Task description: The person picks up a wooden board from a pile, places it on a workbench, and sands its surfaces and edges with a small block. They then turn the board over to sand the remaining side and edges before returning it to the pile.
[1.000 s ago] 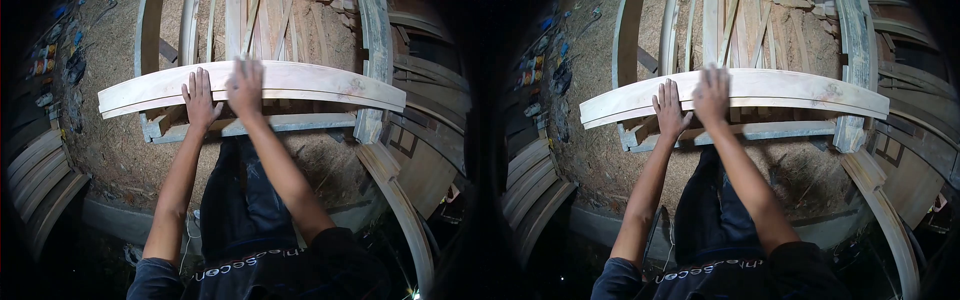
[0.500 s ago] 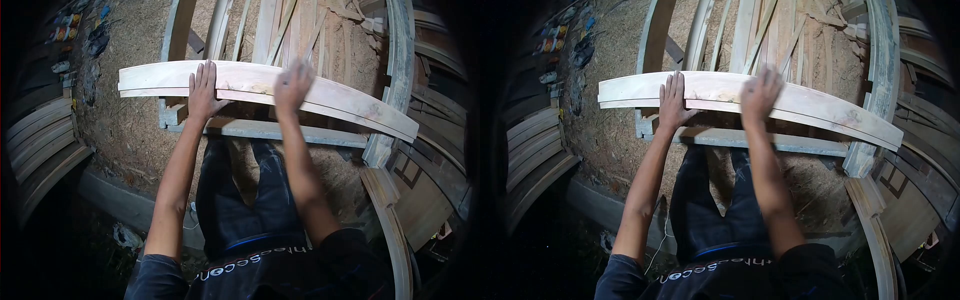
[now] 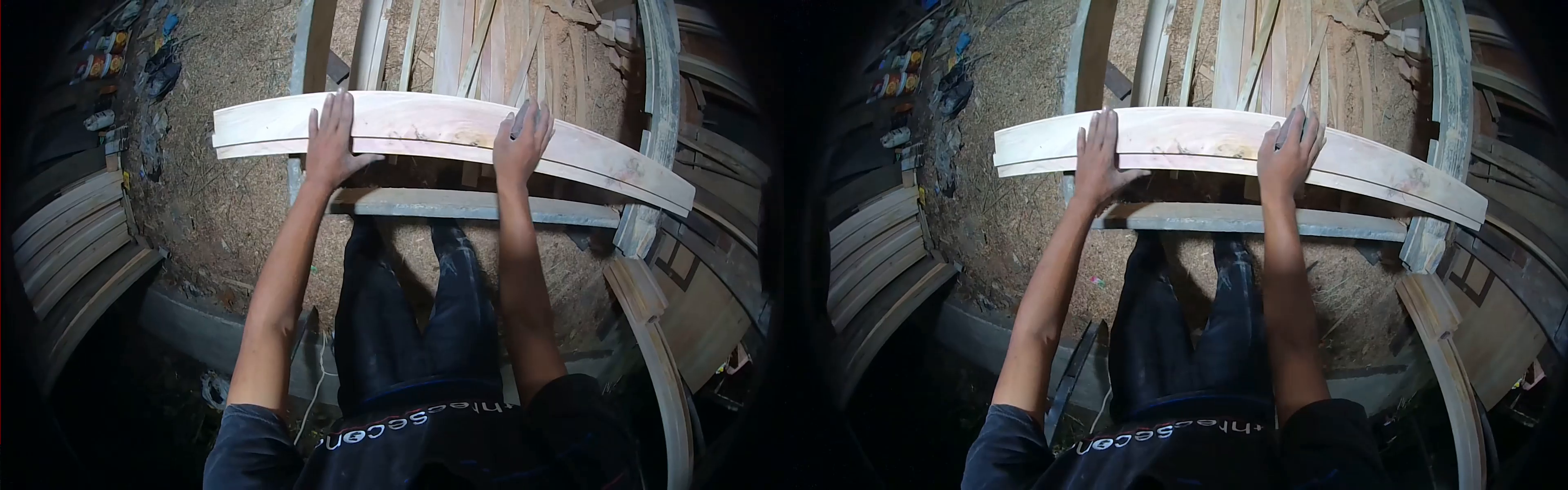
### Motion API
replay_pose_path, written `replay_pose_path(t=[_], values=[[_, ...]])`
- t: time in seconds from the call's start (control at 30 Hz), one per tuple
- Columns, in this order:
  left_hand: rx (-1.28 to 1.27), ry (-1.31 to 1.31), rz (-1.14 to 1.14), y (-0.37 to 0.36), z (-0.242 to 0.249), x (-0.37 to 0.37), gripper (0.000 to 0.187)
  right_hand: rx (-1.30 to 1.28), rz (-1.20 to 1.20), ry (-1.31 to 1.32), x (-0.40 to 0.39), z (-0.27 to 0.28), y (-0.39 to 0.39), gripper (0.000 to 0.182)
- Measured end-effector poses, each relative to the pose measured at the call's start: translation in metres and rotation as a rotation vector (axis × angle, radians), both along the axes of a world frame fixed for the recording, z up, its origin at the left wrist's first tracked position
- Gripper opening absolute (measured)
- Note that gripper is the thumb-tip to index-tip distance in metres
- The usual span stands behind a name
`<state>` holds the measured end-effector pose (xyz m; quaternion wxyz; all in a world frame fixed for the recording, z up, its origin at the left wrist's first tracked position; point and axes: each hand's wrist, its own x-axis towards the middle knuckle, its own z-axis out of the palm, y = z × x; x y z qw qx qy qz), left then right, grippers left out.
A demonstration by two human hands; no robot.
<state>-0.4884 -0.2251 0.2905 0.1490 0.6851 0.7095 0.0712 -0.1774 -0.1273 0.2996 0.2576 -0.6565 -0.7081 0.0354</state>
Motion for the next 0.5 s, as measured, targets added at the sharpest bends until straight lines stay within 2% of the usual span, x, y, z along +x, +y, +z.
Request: replay_pose_path(t=[0.03, 0.1, 0.17, 0.27, 0.3, 0.33, 0.37, 0.5], values=[[0.005, -0.004, -0.002, 0.003, 0.001, -0.003, 0.139, 0.007, -0.071, -0.033, -0.016, -0.003, 0.000, 0.053], [0.010, -0.026, -0.003, -0.001, 0.001, -0.004, 0.138, -0.012, 0.100, 0.047, -0.062, -0.016, -0.013, 0.052], [0.036, -0.046, -0.008, 0.001, -0.006, -0.006, 0.137, -0.040, 0.156, 0.029, -0.127, -0.023, -0.042, 0.052], [0.085, -0.014, -0.015, -0.002, -0.026, -0.014, 0.132, -0.144, 0.352, 0.123, -0.192, -0.013, -0.075, 0.051], [0.120, 0.109, -0.062, -0.005, -0.035, -0.018, 0.129, -0.165, 0.393, 0.105, -0.194, -0.010, -0.077, 0.050], [0.161, 0.234, -0.109, 0.001, -0.022, -0.020, 0.126, -0.181, 0.435, 0.087, -0.194, -0.011, -0.078, 0.050], [-0.008, -0.071, -0.068, -0.003, -0.006, -0.023, 0.124, -0.179, 0.392, 0.086, -0.182, -0.011, -0.071, 0.049], [0.056, -0.106, -0.018, -0.010, -0.005, -0.050, 0.125, -0.003, 0.070, 0.002, -0.087, -0.020, -0.031, 0.047]])
